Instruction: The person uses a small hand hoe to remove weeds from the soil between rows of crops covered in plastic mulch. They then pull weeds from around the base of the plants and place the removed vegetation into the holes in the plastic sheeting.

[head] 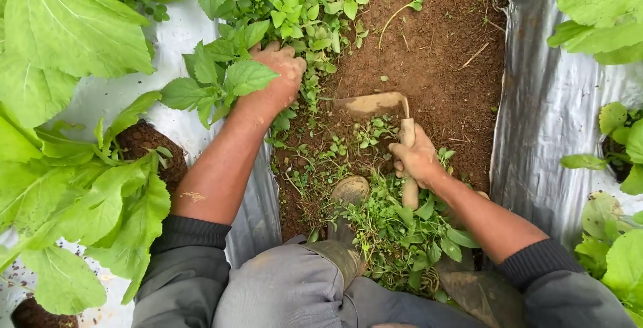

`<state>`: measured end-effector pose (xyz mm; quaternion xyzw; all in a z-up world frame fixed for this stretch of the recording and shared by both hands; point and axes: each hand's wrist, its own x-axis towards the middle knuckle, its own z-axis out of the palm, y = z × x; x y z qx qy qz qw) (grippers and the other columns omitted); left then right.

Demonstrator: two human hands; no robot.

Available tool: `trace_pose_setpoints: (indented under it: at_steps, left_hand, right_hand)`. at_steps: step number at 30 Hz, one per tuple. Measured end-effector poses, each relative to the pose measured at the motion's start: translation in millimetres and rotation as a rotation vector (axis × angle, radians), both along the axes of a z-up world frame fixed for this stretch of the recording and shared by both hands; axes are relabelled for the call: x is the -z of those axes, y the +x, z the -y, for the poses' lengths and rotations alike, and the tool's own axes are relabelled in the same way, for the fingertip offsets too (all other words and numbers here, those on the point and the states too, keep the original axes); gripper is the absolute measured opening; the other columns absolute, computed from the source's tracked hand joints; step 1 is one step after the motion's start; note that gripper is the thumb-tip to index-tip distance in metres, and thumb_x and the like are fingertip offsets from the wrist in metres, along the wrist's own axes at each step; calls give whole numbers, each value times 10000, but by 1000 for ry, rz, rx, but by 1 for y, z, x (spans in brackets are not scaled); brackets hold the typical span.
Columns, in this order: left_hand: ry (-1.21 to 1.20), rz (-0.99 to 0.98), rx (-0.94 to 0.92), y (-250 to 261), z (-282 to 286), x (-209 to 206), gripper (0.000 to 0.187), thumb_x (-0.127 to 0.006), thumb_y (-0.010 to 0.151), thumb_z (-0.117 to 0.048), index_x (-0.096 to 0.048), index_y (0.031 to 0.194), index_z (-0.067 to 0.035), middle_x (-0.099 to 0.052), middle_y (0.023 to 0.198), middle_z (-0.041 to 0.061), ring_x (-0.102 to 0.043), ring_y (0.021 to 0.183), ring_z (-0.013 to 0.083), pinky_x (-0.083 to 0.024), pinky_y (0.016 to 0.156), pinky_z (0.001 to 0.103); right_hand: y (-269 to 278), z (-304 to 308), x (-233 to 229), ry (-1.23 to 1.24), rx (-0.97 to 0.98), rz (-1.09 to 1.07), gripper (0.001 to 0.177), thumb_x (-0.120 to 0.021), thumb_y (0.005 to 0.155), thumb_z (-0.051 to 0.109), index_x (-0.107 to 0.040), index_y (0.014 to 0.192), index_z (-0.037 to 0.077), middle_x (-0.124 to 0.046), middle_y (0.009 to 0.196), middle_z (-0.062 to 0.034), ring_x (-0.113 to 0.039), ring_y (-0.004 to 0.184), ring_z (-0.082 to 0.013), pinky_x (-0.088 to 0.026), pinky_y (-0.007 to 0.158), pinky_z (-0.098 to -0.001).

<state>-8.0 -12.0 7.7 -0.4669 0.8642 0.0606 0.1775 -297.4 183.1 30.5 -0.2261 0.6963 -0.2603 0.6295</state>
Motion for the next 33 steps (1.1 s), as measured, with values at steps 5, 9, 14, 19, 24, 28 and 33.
trace_pose_setpoints:
  at_steps: [5,9,14,19,24,28,33]
  left_hand:
    - [-17,11,-32,10,1,42,143,-695,780,-283,-748,902,-231,-711,1070,-7,-615,1119,279,-453,903,536]
    - [-32,15,-28,3,-2,21,164,-721,757,-313,-749,901,-241,-716,1076,-19,-611,1127,274,-447,911,555]
    - [70,31,-72,-6,11,-7,213,-635,821,-283,-699,1015,-223,-642,1188,-9,-552,1199,274,-396,981,545]
    - [423,80,-249,-25,13,-71,462,-359,1021,-160,-526,1450,-115,-401,1614,72,-354,1492,321,-210,1241,531]
    - [559,-90,-593,-31,15,-86,569,-249,999,-262,-422,1517,-103,-322,1656,80,-260,1546,230,-148,1264,428]
    - [379,77,-108,-22,9,-76,308,-717,903,-174,-684,1208,-149,-459,1574,137,-403,1447,423,-272,1201,607]
    - [302,342,-164,-12,2,-40,587,-241,1076,-390,-262,1618,-167,-595,1391,62,-327,1503,251,115,1253,563]
  right_hand:
    - [-18,40,27,-145,358,35,269,-615,926,-11,-439,1092,106,-489,674,-13,-500,453,-85,-463,369,-214]
    - [6,11,10,-38,146,72,247,-604,921,-1,-442,1065,118,-521,678,-28,-525,449,-113,-487,341,-251]
    - [-24,26,-9,-60,49,23,263,-636,908,-14,-467,1081,89,-514,643,-24,-511,432,-104,-476,348,-248]
    - [-4,32,36,-103,697,253,266,-620,942,-72,-480,955,154,-554,752,-20,-451,503,-83,-414,404,-210]
    - [-1,-5,16,163,-415,116,380,-661,987,38,-491,1318,116,-584,841,-96,-551,475,-155,-523,357,-270]
    - [6,43,9,87,28,93,238,-610,1007,-41,-457,1076,128,-565,702,-26,-495,445,-117,-459,344,-219]
    - [49,29,14,69,134,97,228,-620,991,-5,-450,1083,115,-552,741,-63,-493,443,-145,-481,332,-292]
